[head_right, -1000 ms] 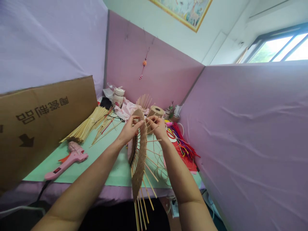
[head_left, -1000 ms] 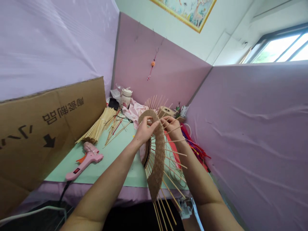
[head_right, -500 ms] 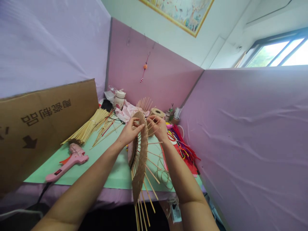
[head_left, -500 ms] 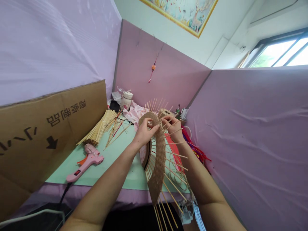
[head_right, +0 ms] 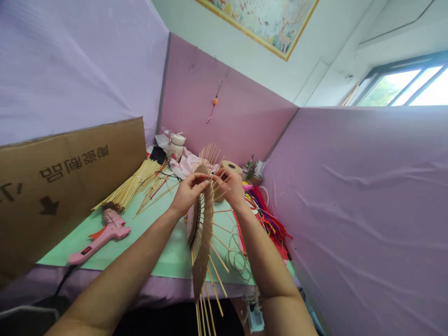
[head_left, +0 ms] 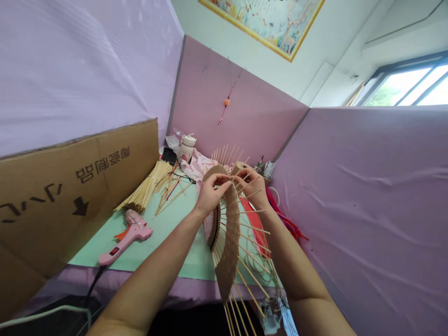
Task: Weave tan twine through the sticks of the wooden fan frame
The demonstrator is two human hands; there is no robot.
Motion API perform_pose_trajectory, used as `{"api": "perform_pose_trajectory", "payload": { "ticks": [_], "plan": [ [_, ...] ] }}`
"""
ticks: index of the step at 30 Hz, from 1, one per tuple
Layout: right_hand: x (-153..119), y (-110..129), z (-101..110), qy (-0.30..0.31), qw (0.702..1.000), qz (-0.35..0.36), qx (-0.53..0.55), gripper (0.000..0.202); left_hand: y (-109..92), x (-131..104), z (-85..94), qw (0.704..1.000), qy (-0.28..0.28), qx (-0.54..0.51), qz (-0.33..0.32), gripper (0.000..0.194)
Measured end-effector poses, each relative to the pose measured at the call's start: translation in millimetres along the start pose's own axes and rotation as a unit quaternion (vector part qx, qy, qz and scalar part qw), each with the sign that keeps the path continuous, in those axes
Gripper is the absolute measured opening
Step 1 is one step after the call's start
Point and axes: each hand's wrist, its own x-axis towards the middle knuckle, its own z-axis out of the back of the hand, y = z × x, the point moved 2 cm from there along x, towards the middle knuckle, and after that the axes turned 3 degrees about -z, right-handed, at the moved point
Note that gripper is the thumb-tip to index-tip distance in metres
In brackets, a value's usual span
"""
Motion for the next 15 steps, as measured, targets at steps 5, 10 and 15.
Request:
{"api": "perform_pose_trajectory", "payload": {
  "ticks": [5,10,15],
  "plan": [
    [0,3,1,-0.018,0.999,0.019,-0.030,0.023,-3,7,-3.8,0.996,-0.032,-0.057,0.065,0.028],
    [4,-1,3,-0.006,0.998,0.033,-0.047,0.024,-6,11,-6.6,0.994,-0.034,-0.065,0.081,0.031],
    [7,-1,5,0.011,0.997,0.050,-0.061,0.024,-7,12,-5.7,0.994,-0.023,-0.062,0.092,0.030]
  ]
}}
